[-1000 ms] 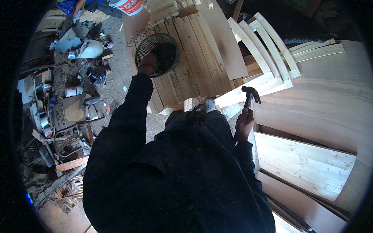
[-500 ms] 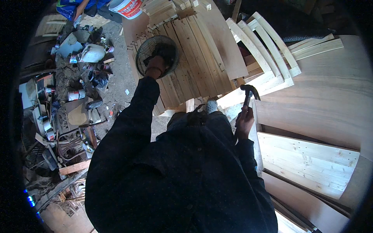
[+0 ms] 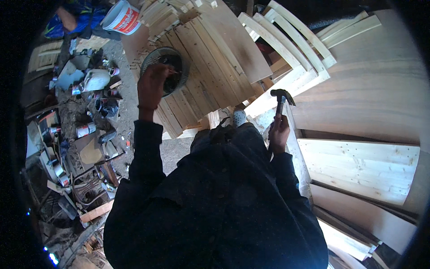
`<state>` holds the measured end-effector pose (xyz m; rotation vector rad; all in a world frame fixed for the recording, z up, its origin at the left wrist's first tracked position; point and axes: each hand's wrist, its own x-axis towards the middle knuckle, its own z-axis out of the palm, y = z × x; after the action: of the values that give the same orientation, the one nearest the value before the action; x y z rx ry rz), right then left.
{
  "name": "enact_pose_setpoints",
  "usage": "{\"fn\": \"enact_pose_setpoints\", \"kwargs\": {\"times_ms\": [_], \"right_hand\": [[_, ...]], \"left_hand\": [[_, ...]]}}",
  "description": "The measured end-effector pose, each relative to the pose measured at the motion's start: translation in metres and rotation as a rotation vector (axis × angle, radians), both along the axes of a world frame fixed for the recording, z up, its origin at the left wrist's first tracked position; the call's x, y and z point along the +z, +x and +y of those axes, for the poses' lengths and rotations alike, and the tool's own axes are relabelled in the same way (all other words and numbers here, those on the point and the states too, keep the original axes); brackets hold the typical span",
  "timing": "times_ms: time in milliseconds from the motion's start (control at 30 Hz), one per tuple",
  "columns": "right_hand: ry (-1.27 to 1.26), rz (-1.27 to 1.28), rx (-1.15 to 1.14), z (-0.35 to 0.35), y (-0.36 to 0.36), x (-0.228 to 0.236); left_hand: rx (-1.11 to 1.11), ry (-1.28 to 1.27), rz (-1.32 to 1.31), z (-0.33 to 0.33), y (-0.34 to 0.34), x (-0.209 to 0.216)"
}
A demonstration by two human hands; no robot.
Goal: Assembling small wooden crates or boxes by hammering nails into pre-cut wooden slats.
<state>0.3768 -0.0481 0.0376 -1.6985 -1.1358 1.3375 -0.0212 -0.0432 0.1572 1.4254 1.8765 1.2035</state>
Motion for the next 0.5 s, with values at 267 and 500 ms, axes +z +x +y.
{"fn": "enact_pose_setpoints", "kwargs": {"times_ms": [267,500], "right_hand": [[-0.025,0.016,0.075,0.003,-0.003,0.012],[-0.015,0.016,0.096,0.000,-0.006,0.021]], "left_hand": [[-0.169,-0.003,-0.171,0.027,0.121,-0.092],[-0.013,0.120,-0.013,0.048,0.128,-0.132]]}}
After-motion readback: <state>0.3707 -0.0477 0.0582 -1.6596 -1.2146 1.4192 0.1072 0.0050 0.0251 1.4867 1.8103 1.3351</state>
